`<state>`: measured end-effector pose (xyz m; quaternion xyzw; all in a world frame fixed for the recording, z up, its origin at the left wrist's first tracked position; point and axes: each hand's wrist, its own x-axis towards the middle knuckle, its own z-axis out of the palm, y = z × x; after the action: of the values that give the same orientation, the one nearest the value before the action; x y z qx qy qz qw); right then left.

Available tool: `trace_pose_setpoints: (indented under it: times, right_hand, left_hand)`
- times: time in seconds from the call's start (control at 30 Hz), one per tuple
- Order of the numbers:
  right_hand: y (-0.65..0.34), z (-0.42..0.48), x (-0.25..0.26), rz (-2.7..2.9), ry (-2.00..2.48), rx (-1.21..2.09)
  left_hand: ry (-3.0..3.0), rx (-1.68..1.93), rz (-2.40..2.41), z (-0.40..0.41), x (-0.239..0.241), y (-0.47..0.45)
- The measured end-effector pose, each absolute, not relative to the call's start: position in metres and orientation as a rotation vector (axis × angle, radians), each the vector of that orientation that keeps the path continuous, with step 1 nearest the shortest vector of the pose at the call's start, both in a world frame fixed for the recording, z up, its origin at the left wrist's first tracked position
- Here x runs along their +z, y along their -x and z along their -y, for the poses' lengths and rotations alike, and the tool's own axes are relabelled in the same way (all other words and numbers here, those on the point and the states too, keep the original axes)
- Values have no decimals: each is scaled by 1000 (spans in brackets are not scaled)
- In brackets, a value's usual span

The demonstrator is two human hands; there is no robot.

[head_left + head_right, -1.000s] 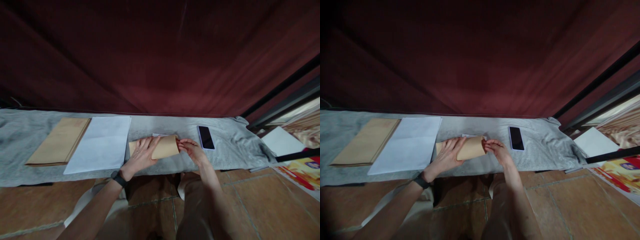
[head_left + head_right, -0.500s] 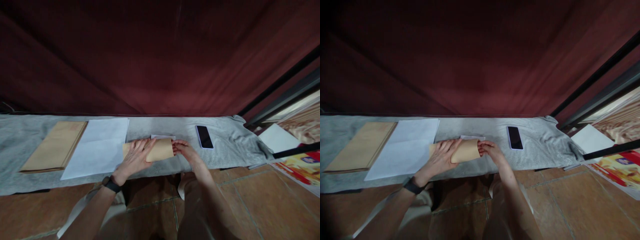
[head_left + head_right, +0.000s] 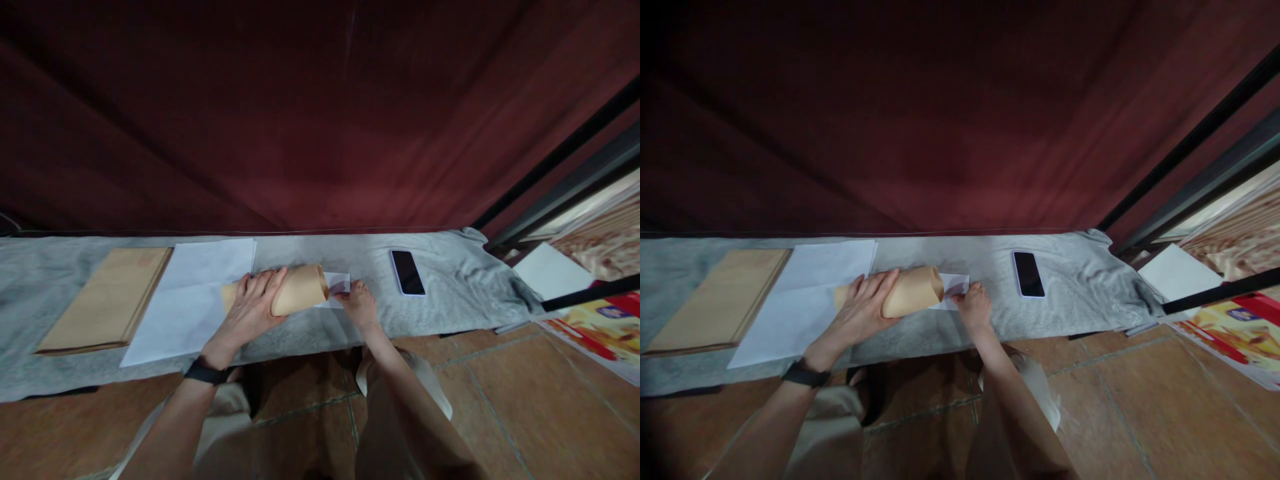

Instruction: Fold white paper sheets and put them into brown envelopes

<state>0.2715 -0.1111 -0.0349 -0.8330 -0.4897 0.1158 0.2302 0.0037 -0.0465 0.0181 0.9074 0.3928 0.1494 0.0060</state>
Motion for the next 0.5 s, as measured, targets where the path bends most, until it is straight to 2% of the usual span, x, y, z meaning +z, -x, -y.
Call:
trace_pose_setpoints:
  times: [0.3, 0.5]
  right_hand:
    - [-286, 106, -40, 1319, 2158, 421]
    - [-313, 105, -33, 1174, 1910, 528]
  left_hand:
    - [-2747, 351, -1295, 36, 7, 7]
    - [-2670, 306, -1299, 31, -2, 12]
